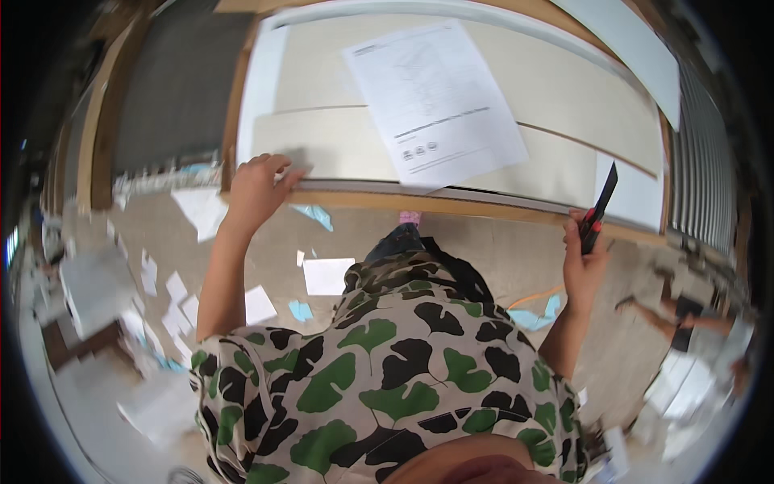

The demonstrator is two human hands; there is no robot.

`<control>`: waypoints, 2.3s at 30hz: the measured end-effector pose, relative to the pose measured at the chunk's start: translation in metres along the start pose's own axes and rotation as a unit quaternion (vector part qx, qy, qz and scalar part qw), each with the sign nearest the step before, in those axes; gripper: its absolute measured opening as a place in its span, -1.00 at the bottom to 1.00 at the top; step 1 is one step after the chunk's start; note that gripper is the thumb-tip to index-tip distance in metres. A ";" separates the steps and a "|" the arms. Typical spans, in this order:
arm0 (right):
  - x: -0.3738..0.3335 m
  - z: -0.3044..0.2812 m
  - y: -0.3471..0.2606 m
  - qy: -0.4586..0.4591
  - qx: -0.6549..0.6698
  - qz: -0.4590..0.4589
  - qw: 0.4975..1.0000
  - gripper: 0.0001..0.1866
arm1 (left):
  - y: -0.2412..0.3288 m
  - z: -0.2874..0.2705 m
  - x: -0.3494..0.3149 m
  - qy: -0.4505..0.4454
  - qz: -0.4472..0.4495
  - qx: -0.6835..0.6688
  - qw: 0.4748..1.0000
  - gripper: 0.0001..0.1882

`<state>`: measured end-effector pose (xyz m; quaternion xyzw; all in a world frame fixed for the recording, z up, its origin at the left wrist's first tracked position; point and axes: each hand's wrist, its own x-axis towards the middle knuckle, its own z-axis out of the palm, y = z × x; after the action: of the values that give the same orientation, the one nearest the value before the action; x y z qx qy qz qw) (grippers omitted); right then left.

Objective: The person uses a utility knife to cut open a cardboard box on a conveyor. They then open the box and remove the foam packaging, instruction sheet, and wooden panels by hand.

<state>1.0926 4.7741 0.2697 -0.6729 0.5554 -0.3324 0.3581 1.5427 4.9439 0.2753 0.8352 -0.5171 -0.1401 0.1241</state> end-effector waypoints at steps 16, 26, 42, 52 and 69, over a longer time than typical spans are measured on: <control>-0.044 0.090 -0.021 -0.014 -0.026 -0.190 0.981 -0.77 | -0.078 -0.044 -0.030 0.076 0.020 -0.005 0.997 -0.81; -0.069 0.162 -0.062 0.198 -0.138 -0.182 0.953 -0.70 | -0.116 -0.030 0.064 -0.082 0.422 -0.013 0.903 -0.32; -0.124 0.251 -0.136 0.271 0.012 0.016 0.962 -0.70 | -0.134 0.004 0.078 -0.046 0.504 -0.049 0.861 -0.32; -0.070 0.264 -0.206 0.046 0.046 -0.005 0.998 -0.60 | -0.158 0.024 0.071 0.063 0.512 -0.178 0.838 -0.32; 0.008 0.541 -0.319 -0.573 0.037 -0.028 0.818 -0.40 | -0.192 0.035 -0.036 0.305 0.036 -0.344 0.887 -0.74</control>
<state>1.7133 4.8675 0.2586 -0.7430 0.2185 0.0828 0.6272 1.6737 5.0576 0.1785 0.7225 -0.4031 -0.0434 0.5600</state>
